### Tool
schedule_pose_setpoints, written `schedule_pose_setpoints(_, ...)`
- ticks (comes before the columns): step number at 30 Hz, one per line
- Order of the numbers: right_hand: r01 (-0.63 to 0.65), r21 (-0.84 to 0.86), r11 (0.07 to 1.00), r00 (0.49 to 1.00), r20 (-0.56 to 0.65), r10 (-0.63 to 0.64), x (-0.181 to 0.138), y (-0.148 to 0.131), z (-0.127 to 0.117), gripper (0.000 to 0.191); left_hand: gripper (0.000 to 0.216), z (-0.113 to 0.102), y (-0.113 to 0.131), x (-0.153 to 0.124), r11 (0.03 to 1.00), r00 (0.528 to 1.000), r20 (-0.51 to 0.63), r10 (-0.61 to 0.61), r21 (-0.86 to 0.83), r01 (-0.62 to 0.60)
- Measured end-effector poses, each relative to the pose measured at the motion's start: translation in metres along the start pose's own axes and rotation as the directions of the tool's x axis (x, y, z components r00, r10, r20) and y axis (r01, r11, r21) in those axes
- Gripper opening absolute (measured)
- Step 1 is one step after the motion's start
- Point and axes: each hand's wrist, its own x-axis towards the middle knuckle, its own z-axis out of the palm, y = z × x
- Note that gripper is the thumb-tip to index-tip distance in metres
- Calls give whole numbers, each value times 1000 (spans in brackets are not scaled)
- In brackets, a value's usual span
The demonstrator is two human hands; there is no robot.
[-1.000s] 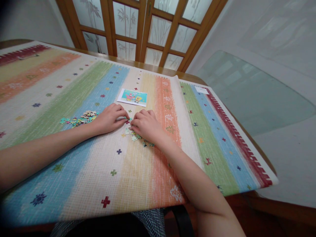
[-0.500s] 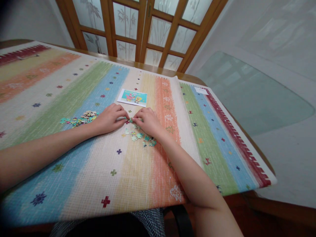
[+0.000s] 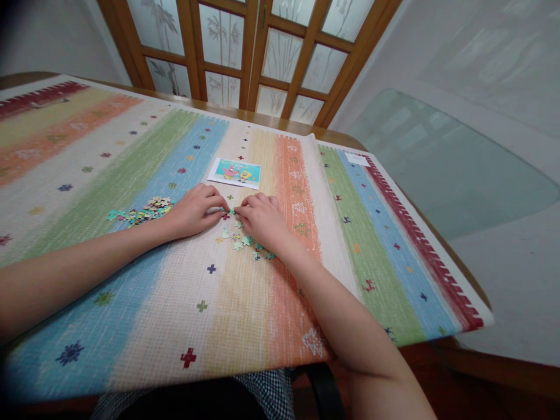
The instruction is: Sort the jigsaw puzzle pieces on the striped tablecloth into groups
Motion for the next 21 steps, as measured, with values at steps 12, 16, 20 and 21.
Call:
schedule_pose_setpoints(12,152,-107,983,987,76,-145,-8,3,-11,29,18,0,-1,0,1000,1000,5,0,8,0)
schedule_pose_setpoints(16,165,-158,974,984,93,-151,-10,-4,-15,29,18,0,0,0,1000,1000,10,-2,12,2)
schedule_pose_setpoints(20,159,-198,967,985,103,-141,-10,-8,-16,27,18,-1,1,0,1000,1000,14,-11,10,11)
schedule_pose_setpoints(21,156,-203,967,985,104,-137,-10,-9,-16,27,18,-1,2,0,1000,1000,14,-13,8,13)
